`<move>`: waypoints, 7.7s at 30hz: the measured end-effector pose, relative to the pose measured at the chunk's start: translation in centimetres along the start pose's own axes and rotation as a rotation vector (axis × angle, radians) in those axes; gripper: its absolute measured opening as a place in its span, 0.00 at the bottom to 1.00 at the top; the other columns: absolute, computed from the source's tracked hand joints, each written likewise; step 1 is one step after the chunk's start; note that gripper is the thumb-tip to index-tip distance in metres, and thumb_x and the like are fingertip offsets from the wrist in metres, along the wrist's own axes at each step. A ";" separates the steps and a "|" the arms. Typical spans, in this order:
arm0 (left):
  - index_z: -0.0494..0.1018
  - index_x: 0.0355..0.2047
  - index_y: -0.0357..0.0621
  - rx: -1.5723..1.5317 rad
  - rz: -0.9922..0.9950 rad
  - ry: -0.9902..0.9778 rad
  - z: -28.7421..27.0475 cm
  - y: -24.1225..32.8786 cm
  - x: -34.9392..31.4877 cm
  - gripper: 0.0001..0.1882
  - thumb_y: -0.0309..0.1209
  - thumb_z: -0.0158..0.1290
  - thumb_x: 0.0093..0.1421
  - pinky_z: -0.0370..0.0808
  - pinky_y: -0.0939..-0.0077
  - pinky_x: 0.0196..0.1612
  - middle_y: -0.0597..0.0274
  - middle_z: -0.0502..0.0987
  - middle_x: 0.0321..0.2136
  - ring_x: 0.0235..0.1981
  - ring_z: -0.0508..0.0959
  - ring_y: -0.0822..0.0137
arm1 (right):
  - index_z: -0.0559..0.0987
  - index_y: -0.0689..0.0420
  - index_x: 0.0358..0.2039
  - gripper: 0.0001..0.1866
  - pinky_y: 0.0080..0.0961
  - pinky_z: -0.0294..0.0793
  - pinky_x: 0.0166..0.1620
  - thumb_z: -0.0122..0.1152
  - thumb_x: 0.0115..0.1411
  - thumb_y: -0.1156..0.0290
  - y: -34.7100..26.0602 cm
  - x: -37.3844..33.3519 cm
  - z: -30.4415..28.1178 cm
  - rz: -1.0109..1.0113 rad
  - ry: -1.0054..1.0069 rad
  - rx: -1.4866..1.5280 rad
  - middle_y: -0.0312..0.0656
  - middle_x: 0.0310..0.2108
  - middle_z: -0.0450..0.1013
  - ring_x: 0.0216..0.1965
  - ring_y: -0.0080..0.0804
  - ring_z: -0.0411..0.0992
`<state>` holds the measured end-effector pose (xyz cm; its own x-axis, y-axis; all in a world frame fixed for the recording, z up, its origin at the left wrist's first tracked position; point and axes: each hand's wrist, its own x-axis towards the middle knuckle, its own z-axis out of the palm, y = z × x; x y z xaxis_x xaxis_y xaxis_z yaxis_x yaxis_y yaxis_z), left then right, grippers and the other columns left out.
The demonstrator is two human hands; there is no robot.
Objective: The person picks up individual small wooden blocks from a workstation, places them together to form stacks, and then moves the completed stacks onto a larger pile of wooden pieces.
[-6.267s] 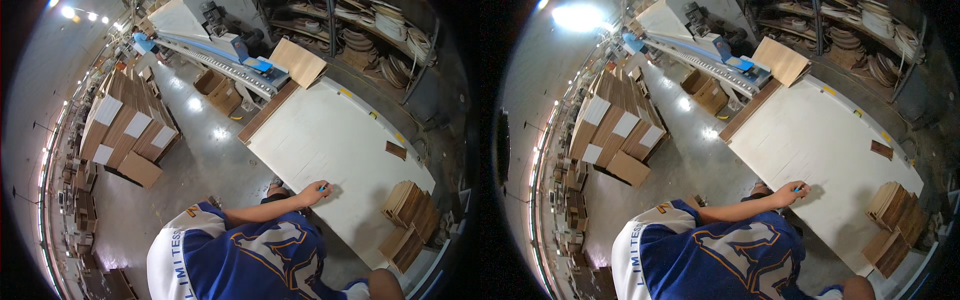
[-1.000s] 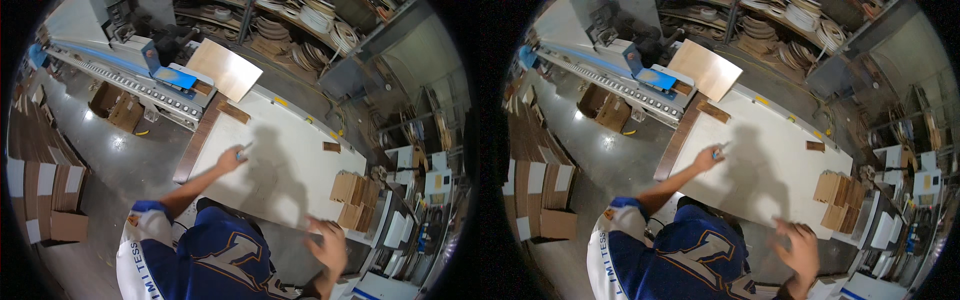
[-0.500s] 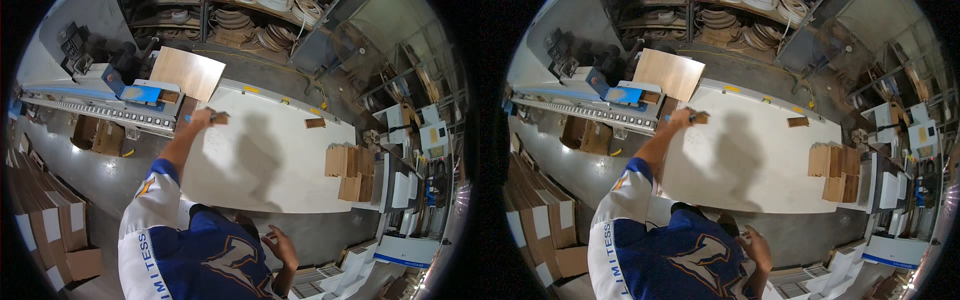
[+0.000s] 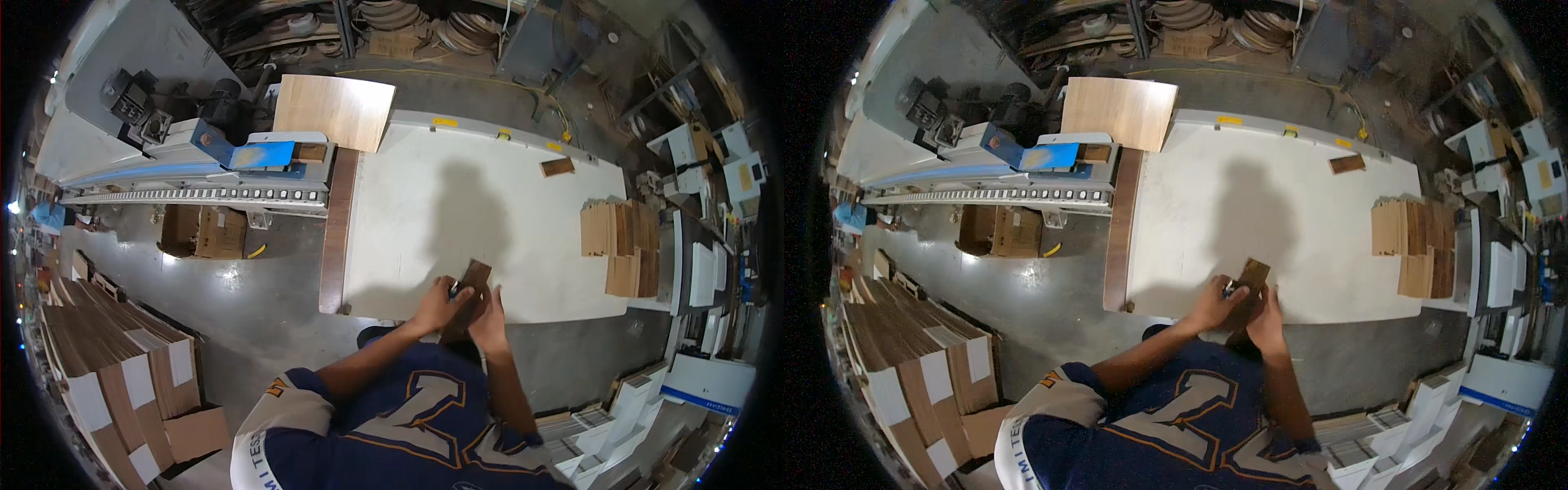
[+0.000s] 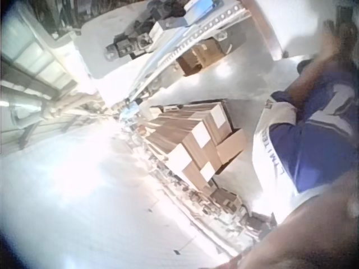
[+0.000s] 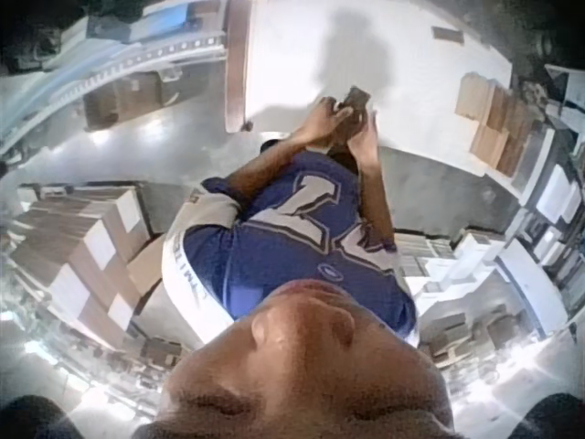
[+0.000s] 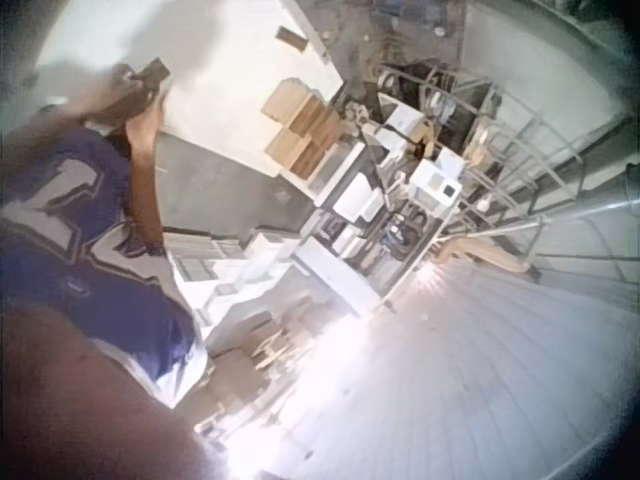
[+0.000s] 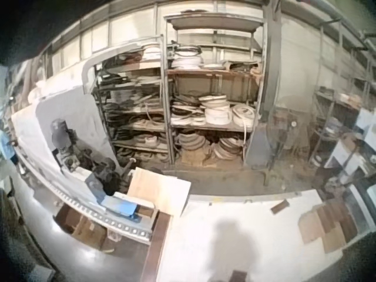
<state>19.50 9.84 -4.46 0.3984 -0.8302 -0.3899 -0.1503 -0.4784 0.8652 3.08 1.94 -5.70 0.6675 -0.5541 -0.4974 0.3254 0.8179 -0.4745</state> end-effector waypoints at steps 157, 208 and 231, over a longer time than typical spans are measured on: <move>0.77 0.56 0.38 -0.194 -0.225 0.245 15.4 16.4 -6.1 0.19 0.40 0.54 0.75 0.56 0.83 0.19 0.63 0.85 0.36 0.16 0.60 0.85 | 0.75 0.56 0.62 0.31 0.46 0.64 0.68 0.67 0.62 0.56 -27.6 5.6 -31.2 -0.453 0.940 -1.905 0.50 0.57 0.75 0.60 0.49 0.72; 0.57 0.74 0.42 1.041 0.419 0.525 -25.8 -5.1 23.4 0.54 0.59 0.66 0.57 0.50 0.44 0.76 0.45 0.61 0.71 0.75 0.56 0.43 | 0.39 0.45 0.81 0.78 0.66 0.67 0.66 0.82 0.41 0.35 -0.4 5.0 -13.6 -0.100 0.483 -2.342 0.69 0.78 0.34 0.71 0.88 0.47; 0.70 0.67 0.57 1.263 0.221 0.174 -30.5 -4.0 28.5 0.37 0.41 0.69 0.57 0.57 0.55 0.76 0.59 0.74 0.65 0.69 0.69 0.57 | 0.38 0.41 0.80 0.76 0.62 0.76 0.61 0.85 0.43 0.44 -1.2 5.4 -8.0 0.266 0.583 -2.201 0.61 0.80 0.32 0.73 0.84 0.45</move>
<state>59.07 -3.12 -9.43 0.3528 -0.9237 -0.1492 -0.9353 -0.3530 -0.0264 0.91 -3.23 -13.65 0.2253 -0.8010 -0.5546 -0.9588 -0.2834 0.0197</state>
